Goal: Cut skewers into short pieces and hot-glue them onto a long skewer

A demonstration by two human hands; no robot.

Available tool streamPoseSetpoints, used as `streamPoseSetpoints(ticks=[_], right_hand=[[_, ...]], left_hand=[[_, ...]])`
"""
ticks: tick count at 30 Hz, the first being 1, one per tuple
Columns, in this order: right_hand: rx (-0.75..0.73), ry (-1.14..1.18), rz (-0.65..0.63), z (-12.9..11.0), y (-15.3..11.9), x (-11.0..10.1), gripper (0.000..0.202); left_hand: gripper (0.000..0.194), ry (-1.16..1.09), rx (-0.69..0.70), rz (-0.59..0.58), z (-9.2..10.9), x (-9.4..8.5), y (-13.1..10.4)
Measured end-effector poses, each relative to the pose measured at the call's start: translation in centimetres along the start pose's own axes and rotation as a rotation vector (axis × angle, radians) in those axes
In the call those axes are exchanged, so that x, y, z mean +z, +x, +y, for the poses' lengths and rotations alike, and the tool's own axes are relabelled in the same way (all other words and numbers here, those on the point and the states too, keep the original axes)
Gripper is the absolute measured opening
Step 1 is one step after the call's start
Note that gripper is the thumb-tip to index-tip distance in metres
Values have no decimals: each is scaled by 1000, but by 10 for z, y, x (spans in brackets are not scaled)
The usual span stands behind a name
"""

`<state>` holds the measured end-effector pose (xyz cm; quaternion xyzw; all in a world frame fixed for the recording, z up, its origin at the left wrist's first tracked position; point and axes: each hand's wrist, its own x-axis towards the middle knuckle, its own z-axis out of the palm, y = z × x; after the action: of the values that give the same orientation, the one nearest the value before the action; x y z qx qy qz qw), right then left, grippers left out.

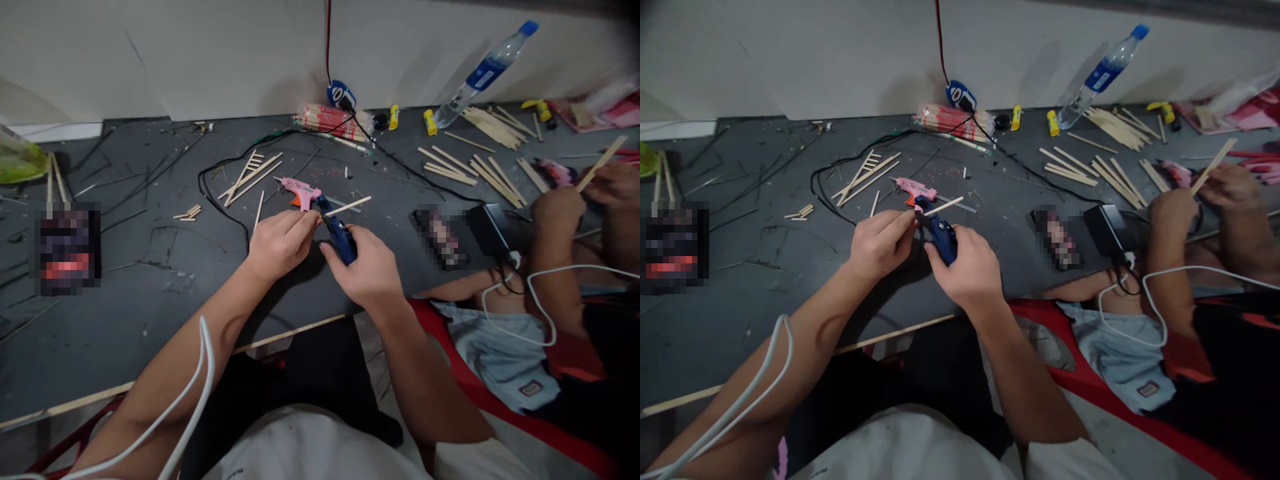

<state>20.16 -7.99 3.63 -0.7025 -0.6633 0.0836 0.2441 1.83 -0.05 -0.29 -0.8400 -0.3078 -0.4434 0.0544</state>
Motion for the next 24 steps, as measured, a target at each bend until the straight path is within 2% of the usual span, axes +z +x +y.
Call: streamPoseSetpoints(ticks=[3, 8, 14, 21, 24], right_hand=[[-25, 44, 5, 4, 1, 1, 51], [-39, 57, -5, 15, 5, 3, 50], [-10, 63, -60, 14, 7, -2, 47], [-23, 51, -95, 12, 11, -8, 46], [-62, 9, -133, 15, 19, -13, 42]], left_hand=[[21, -116, -64, 19, 4, 1, 2], [22, -307, -168, -25, 10, 4, 3], [22, -347, -224, -24, 9, 6, 4], [22, -376, -195, -44, 8, 5, 4], [22, -428, -276, -35, 10, 3, 7]])
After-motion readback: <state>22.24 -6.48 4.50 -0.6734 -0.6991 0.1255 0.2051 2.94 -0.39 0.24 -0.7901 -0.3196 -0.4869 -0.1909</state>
